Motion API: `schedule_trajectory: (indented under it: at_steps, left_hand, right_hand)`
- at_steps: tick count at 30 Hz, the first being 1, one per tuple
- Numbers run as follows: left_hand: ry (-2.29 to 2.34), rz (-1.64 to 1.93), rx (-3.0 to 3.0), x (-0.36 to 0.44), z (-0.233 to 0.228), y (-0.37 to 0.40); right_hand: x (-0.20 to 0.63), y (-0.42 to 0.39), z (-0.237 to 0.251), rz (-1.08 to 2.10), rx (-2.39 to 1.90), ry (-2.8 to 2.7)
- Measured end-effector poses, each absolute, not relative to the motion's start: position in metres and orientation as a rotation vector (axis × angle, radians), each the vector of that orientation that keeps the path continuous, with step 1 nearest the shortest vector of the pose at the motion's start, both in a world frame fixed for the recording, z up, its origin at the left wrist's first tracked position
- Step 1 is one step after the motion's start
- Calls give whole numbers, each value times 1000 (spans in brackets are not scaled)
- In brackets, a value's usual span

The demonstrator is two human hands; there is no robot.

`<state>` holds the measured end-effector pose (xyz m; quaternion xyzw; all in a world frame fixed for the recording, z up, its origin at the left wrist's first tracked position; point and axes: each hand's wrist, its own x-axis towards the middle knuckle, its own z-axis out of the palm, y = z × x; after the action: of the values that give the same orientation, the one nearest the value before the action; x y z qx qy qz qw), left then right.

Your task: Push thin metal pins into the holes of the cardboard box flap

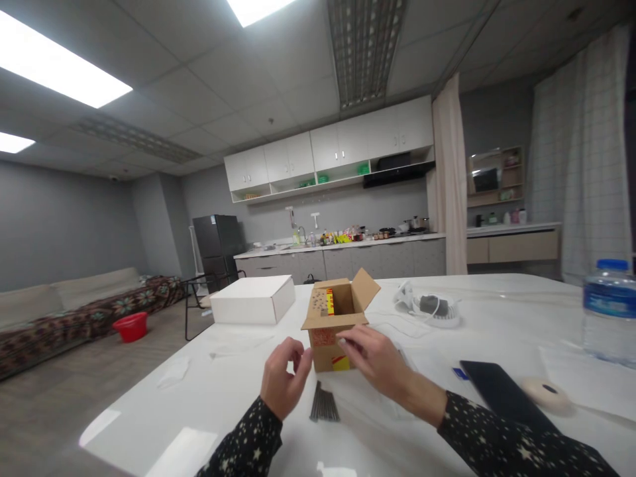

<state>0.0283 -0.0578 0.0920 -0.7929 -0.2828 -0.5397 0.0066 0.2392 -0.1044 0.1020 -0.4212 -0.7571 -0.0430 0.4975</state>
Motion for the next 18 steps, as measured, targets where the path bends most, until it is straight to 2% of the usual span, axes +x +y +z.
schedule_trajectory:
  at_steps: [5,8,12,18]
  left_hand:
    - [-1407,-2209,-2536,35,89,-28]
    - [-1677,-2339,-2824,42,90,-21]
    - [-1640,-2642,-2876,49,96,-22]
    - [-1487,-2405,-2943,46,96,-28]
  right_hand:
    - [237,-100,140,222,-1062,-1685]
    - [235,-99,154,422,-1058,-1682]
    - [232,-105,173,508,-998,-1646]
    - [228,-99,194,379,-1024,-1682]
